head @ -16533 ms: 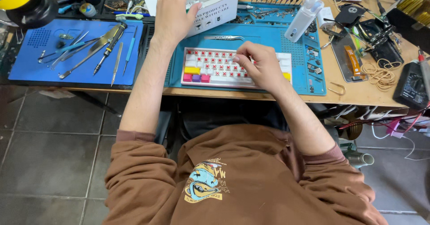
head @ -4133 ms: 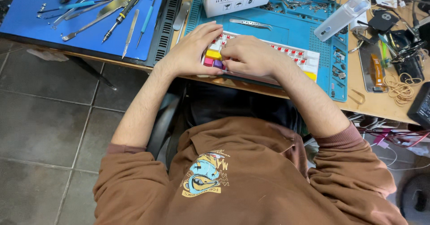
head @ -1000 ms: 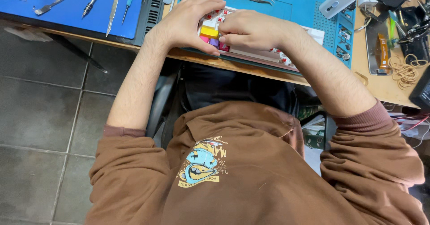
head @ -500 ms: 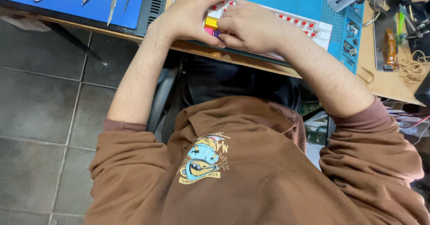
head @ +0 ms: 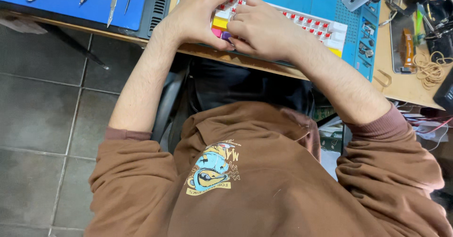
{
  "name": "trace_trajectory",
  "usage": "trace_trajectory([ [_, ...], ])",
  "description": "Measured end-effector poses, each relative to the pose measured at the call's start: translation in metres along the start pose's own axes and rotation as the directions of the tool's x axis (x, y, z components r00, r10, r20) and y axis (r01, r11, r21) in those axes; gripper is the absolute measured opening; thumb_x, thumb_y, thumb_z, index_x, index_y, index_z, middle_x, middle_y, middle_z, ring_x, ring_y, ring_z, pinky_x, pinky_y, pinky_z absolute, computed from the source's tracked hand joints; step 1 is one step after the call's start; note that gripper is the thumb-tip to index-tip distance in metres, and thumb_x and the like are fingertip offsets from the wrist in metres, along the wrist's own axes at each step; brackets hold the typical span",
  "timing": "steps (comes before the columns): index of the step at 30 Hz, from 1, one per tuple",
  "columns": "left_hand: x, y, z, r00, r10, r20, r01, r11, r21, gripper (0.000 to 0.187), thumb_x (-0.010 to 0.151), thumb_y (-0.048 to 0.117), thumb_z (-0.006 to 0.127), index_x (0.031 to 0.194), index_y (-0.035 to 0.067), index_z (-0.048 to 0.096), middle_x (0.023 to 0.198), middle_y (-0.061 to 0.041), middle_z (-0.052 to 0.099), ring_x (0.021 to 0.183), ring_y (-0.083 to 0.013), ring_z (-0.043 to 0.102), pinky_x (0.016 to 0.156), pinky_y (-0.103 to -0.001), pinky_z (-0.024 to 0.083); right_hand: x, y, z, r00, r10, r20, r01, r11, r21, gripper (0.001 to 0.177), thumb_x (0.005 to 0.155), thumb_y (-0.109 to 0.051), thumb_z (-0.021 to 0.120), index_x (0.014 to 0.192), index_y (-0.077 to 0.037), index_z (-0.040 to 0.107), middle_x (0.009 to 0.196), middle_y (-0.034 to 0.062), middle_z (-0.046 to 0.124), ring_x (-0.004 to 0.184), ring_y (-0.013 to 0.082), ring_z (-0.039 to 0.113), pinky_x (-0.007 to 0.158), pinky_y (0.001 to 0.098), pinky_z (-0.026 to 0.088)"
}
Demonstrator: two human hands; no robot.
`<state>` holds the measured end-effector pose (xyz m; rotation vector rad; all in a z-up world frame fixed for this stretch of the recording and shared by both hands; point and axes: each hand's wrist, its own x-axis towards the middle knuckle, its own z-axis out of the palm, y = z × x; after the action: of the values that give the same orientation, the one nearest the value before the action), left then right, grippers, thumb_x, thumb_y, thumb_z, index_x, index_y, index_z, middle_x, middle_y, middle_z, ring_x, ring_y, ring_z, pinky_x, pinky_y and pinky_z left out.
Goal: The person removes keycaps from a mechanical keyboard using a keycap puller and places them into a white box. They then install new keycaps onto the keyboard one by one, completing the assembly.
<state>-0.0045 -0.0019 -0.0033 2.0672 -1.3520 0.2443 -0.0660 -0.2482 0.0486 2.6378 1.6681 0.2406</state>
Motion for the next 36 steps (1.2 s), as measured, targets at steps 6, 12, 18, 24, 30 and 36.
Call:
trace_trajectory([
  [6, -0.001, 0.003, -0.001, 1.000, -0.011, 0.010, 0.011, 1.000, 0.005, 0.109, 0.065, 0.051, 0.097, 0.155, -0.002, 0.065, 0.156, -0.021, 0.066, 0.140, -0.0411, 0.061, 0.113, -0.055, 0.043, 0.003, 0.002, 0.000, 1.000, 0.026, 0.008, -0.026, 0.992, 0.127, 0.026, 0.112, -0.024, 0.066, 0.093, -0.007, 0.067, 0.091, 0.0128, 0.076, 0.090, 0.0375, 0.063, 0.087, 0.0491, 0.042],
  [12, -0.001, 0.002, -0.001, 1.000, -0.022, -0.002, 0.022, 0.999, -0.034, 0.110, 0.063, 0.047, 0.101, 0.155, -0.002, 0.064, 0.157, -0.020, 0.065, 0.143, -0.0402, 0.061, 0.118, -0.054, 0.042, -0.003, 0.007, 0.005, 0.997, -0.028, -0.069, 0.034, 0.994, 0.101, 0.028, 0.115, -0.027, 0.069, 0.097, -0.006, 0.067, 0.090, 0.0114, 0.074, 0.089, 0.0362, 0.062, 0.089, 0.0485, 0.044],
  [18, 0.000, 0.005, -0.003, 0.998, -0.047, 0.032, 0.048, 0.998, -0.037, 0.112, 0.063, 0.048, 0.098, 0.157, -0.002, 0.063, 0.159, -0.020, 0.063, 0.144, -0.0406, 0.059, 0.120, -0.056, 0.040, 0.002, 0.001, 0.002, 0.996, -0.021, -0.091, 0.025, 0.998, 0.050, 0.040, 0.119, -0.036, 0.064, 0.091, -0.008, 0.068, 0.082, 0.0131, 0.070, 0.085, 0.0373, 0.064, 0.099, 0.0500, 0.049],
  [24, -0.001, 0.007, -0.003, 1.000, -0.014, 0.004, 0.014, 0.999, -0.028, 0.107, 0.070, 0.048, 0.101, 0.156, -0.002, 0.063, 0.160, -0.019, 0.064, 0.145, -0.0395, 0.060, 0.117, -0.056, 0.042, 0.002, 0.005, 0.001, 1.000, 0.018, -0.019, -0.014, 0.981, 0.193, 0.028, 0.115, -0.024, 0.063, 0.092, -0.008, 0.063, 0.086, 0.0121, 0.072, 0.076, 0.0371, 0.060, 0.083, 0.0486, 0.040],
  [30, 0.000, 0.007, -0.004, 0.999, -0.042, 0.016, 0.043, 0.998, -0.048, 0.110, 0.066, 0.050, 0.103, 0.156, -0.001, 0.063, 0.159, -0.020, 0.065, 0.145, -0.0390, 0.060, 0.119, -0.054, 0.041, 0.002, 0.008, -0.004, 0.999, -0.029, -0.033, 0.029, 1.000, 0.000, 0.034, 0.117, -0.035, 0.063, 0.093, -0.011, 0.068, 0.086, 0.0095, 0.074, 0.083, 0.0359, 0.065, 0.089, 0.0474, 0.044],
  [36, 0.005, 0.023, -0.019, 0.997, -0.035, 0.070, 0.041, 0.996, -0.077, 0.108, 0.072, 0.052, 0.102, 0.157, 0.000, 0.058, 0.163, -0.019, 0.060, 0.148, -0.0402, 0.055, 0.120, -0.056, 0.039, -0.016, 0.011, -0.108, 0.968, 0.223, -0.116, -0.190, 0.951, 0.243, 0.030, 0.131, -0.018, 0.061, 0.104, -0.006, 0.054, 0.084, 0.0092, 0.049, 0.072, 0.0287, 0.045, 0.066, 0.0476, 0.032],
])
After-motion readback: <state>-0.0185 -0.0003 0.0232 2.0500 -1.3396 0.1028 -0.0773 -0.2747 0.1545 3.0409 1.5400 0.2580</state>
